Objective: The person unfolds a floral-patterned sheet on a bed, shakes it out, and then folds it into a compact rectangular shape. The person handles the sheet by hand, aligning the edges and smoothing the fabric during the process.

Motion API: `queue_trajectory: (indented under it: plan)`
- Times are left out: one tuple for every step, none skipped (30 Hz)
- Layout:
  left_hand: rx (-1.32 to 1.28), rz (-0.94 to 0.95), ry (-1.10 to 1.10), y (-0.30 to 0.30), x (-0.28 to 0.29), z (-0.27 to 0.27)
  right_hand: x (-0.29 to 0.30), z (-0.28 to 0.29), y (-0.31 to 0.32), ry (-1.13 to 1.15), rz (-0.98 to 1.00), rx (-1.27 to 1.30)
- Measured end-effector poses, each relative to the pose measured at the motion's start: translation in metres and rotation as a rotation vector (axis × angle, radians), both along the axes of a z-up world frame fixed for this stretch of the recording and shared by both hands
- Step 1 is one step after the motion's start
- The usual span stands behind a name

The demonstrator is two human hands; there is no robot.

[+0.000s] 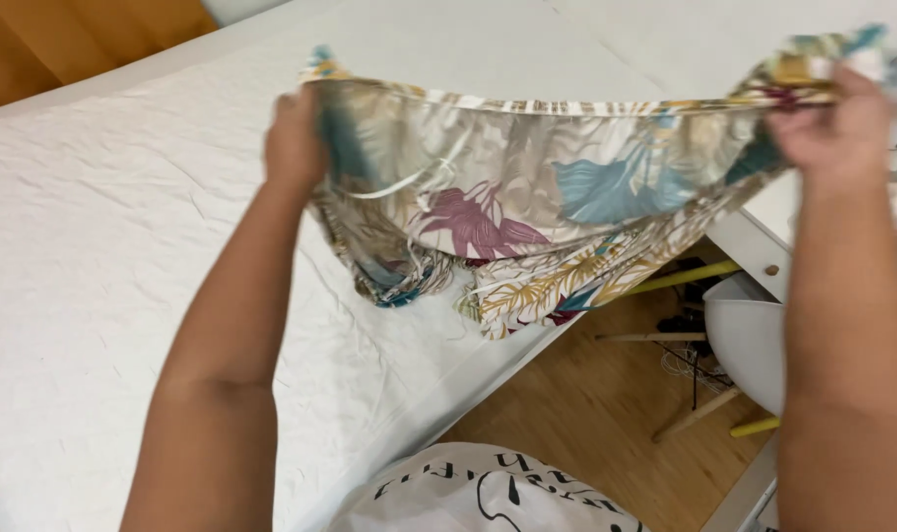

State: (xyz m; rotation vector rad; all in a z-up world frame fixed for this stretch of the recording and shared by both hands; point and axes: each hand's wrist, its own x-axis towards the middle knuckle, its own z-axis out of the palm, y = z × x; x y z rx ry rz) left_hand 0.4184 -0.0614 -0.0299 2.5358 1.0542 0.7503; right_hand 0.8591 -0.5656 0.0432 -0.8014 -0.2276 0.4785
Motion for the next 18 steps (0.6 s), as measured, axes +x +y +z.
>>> queue_trajectory:
  plan:
    - [0.056,-0.137,-0.060,-0.023,0.013,0.011,-0.002,-0.018,0.022,-0.029,0.046,-0.002]
    - [0.112,-0.275,-0.120,-0.046,0.026,0.022,-0.003,-0.036,0.044,-0.058,0.092,-0.006]
    - [0.115,-0.275,-0.120,-0.064,0.041,0.027,-0.046,-0.031,0.097,-0.059,0.091,-0.003]
    - [0.224,-0.395,-0.200,-0.081,0.056,0.031,-0.092,-0.025,0.128,-0.184,0.232,-0.082]
    - [0.334,-0.514,-0.280,-0.099,0.072,0.037,-0.131,-0.017,0.136,-0.316,0.371,-0.158]
    - [0.339,-0.514,-0.281,-0.116,0.070,0.053,-0.159,-0.007,0.150,-0.319,0.370,-0.154]
    - [0.280,-0.591,-0.314,-0.133,0.068,0.068,-0.188,0.001,0.164,-0.520,0.359,-0.515]
    - [0.220,-0.667,-0.347,-0.150,0.066,0.083,-0.217,0.010,0.178,-0.714,0.341,-0.876]
    - [0.221,-0.669,-0.345,-0.149,0.069,0.079,-0.219,0.006,0.186,-0.712,0.340,-0.875]
    - [0.203,-0.702,-0.429,-0.148,0.071,0.074,-0.221,0.001,0.193,-0.726,0.384,-0.772]
    - [0.185,-0.735,-0.514,-0.147,0.073,0.067,-0.222,-0.005,0.200,-0.738,0.427,-0.670]
    - [0.184,-0.738,-0.514,-0.145,0.070,0.060,-0.217,-0.007,0.199,-0.736,0.424,-0.670]
    - [0.161,-0.698,-0.551,-0.142,0.068,0.053,-0.211,-0.008,0.198,-0.721,0.376,-0.728]
    - [0.137,-0.658,-0.589,-0.140,0.066,0.046,-0.205,-0.009,0.197,-0.705,0.328,-0.785]
    - [0.138,-0.661,-0.589,-0.135,0.067,0.032,-0.202,-0.004,0.190,-0.704,0.325,-0.784]
    - [0.093,-0.585,-0.571,-0.129,0.068,0.019,-0.198,0.001,0.184,-0.715,0.235,-0.776]
    - [0.048,-0.508,-0.550,-0.123,0.068,0.006,-0.195,0.006,0.178,-0.726,0.146,-0.766]
    - [0.051,-0.510,-0.550,-0.118,0.067,-0.005,-0.184,0.008,0.172,-0.726,0.144,-0.764]
